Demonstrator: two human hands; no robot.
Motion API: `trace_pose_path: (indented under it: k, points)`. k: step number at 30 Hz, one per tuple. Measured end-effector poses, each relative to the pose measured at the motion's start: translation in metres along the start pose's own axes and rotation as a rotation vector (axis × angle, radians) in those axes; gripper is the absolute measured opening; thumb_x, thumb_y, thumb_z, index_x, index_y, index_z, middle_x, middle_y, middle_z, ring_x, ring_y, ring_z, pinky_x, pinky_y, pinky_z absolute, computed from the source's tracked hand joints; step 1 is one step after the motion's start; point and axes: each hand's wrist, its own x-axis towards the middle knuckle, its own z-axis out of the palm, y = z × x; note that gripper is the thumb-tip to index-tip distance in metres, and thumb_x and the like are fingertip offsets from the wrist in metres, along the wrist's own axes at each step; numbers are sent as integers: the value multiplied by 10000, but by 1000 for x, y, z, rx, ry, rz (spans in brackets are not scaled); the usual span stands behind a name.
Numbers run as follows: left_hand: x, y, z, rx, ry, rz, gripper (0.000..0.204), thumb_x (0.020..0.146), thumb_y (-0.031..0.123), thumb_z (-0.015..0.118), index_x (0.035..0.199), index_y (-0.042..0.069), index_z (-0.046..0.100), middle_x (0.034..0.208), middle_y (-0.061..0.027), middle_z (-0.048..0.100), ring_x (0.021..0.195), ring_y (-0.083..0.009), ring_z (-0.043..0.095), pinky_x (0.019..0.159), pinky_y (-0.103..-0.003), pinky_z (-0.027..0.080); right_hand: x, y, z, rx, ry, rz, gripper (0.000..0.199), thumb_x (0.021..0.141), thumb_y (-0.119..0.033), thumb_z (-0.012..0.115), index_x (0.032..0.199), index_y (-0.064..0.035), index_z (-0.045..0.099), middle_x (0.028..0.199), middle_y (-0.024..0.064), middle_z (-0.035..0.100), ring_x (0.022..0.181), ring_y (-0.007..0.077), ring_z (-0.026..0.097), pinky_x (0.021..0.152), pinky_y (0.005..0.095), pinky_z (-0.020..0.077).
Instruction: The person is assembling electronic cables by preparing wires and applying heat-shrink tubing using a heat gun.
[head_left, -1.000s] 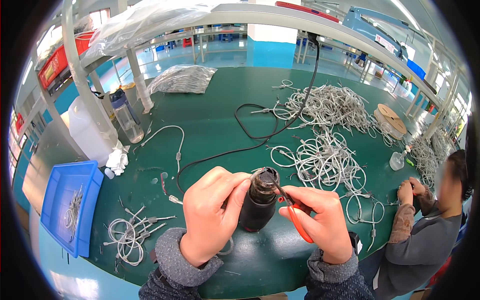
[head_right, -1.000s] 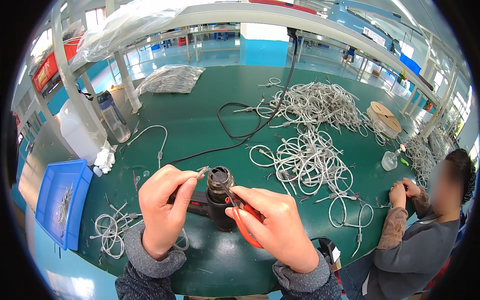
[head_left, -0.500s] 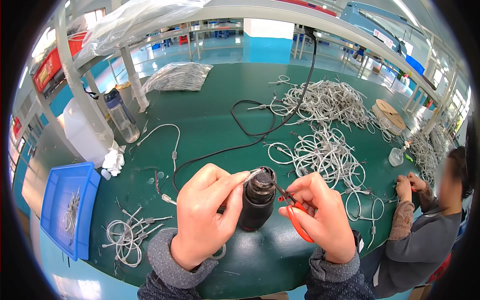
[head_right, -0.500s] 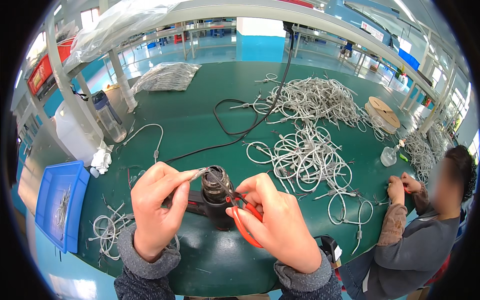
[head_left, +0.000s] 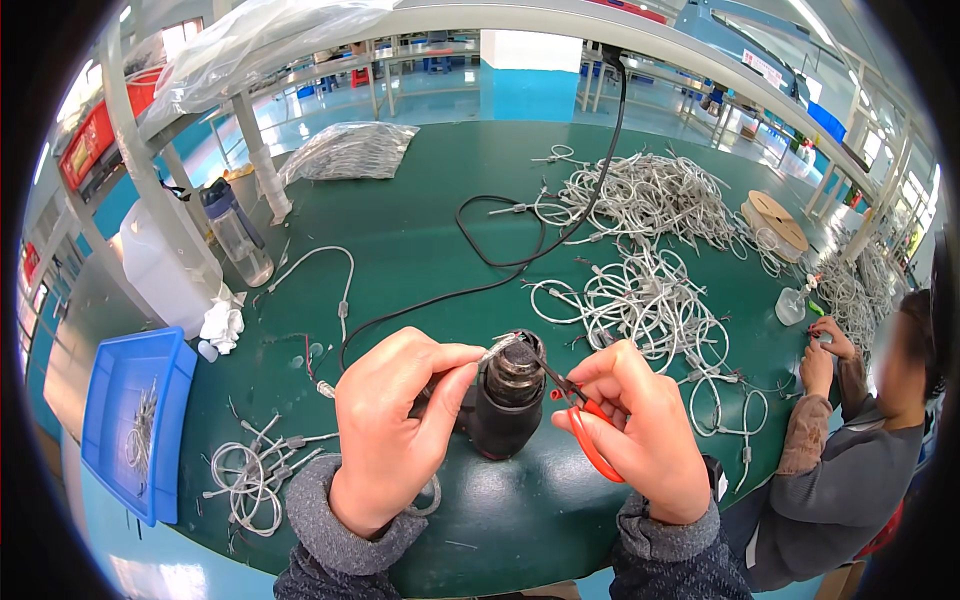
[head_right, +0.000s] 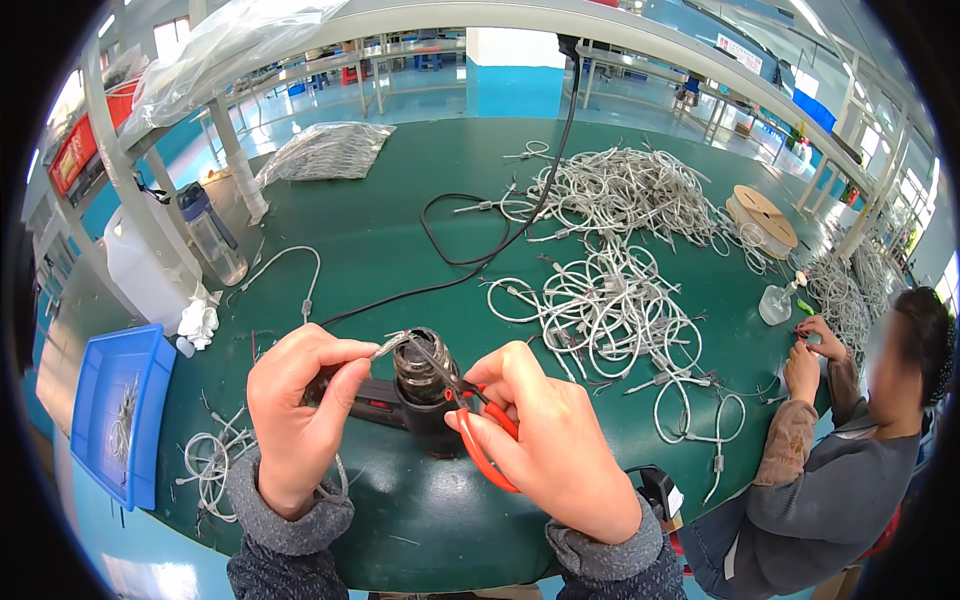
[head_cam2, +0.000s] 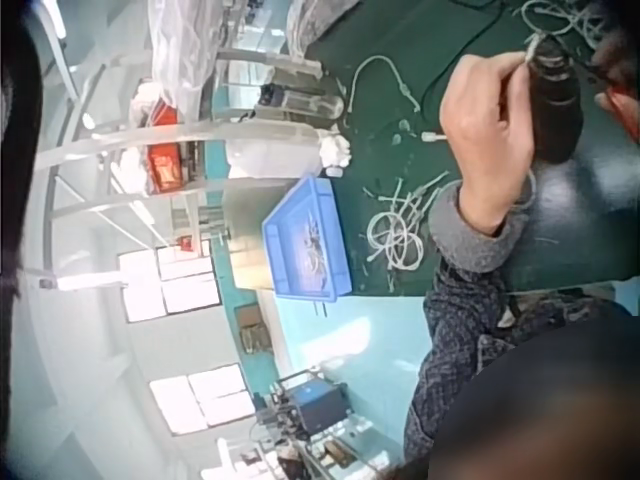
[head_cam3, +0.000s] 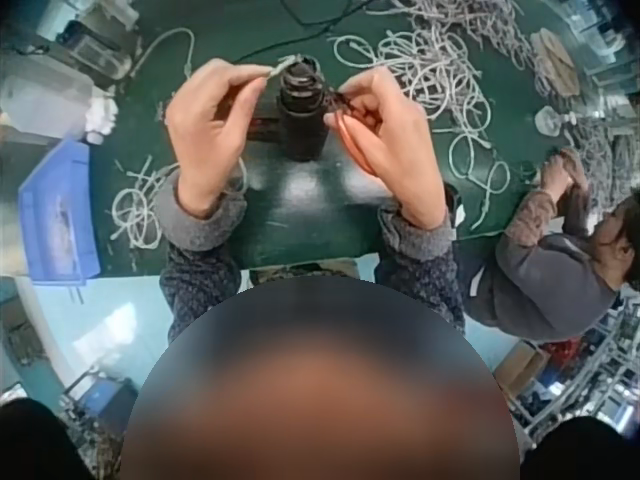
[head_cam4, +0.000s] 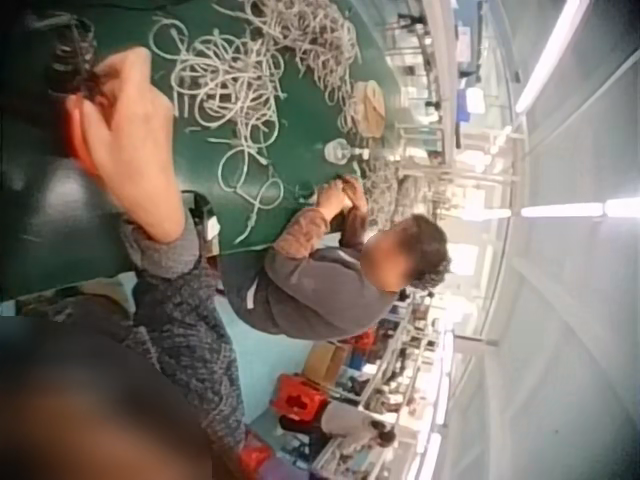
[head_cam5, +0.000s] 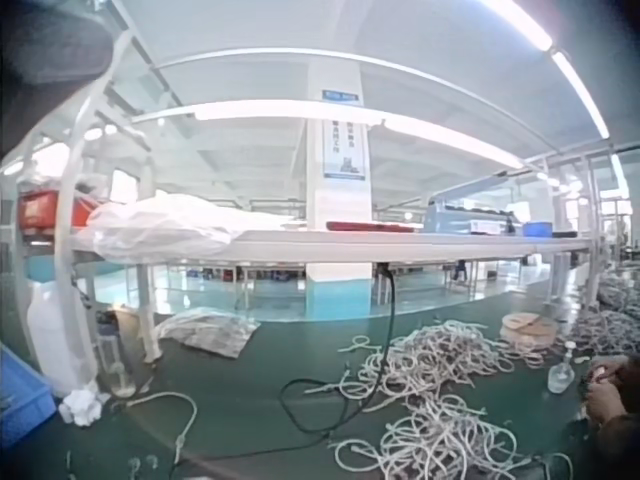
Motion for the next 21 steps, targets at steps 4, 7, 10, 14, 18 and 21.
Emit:
trace_pose_path:
  k: [4,7,10,14,18,21]
  points:
    - [-1,-1,0,4,1,-1,117,739,-59,666,842,-4,669,654,-78,551,551,-180,526,484,-286,396,0,1,1,-22,-2,-11,274,730,55,672,942,-1,508,600,-3,513,540,30,413,497,193,320]
    - [-1,0,0,0,-3,5,118,738,-60,666,841,-4,669,656,-80,554,552,-182,526,484,-289,396,0,0,0,-42,-3,-32,274,728,59,672,941,1,510,601,-2,512,537,31,407,494,193,317]
    - [0,2,-3,8,-5,17,124,735,-62,666,844,-4,669,657,-80,557,551,-184,525,483,-290,396,0,-1,-1,-44,-13,-35,272,730,62,669,942,3,509,607,5,525,539,32,421,496,192,326]
    - [0,-1,0,-2,-12,37,135,729,-66,669,849,-3,670,659,-81,561,549,-186,525,480,-292,395,0,4,0,-54,-8,-48,269,733,68,663,945,8,508,621,20,550,543,35,448,502,192,345]
    - [0,1,-1,7,-15,64,151,722,-70,674,856,-3,672,660,-81,563,548,-187,524,477,-292,393,-1,4,-2,-86,-19,-71,271,736,70,666,947,13,505,637,36,574,548,40,474,507,194,363]
    - [-1,2,-2,14,-16,72,159,718,-72,678,861,-2,672,660,-81,564,547,-186,523,475,-291,391,-2,3,-2,-95,-27,-77,275,737,68,672,948,17,503,642,42,582,547,43,480,507,196,368]
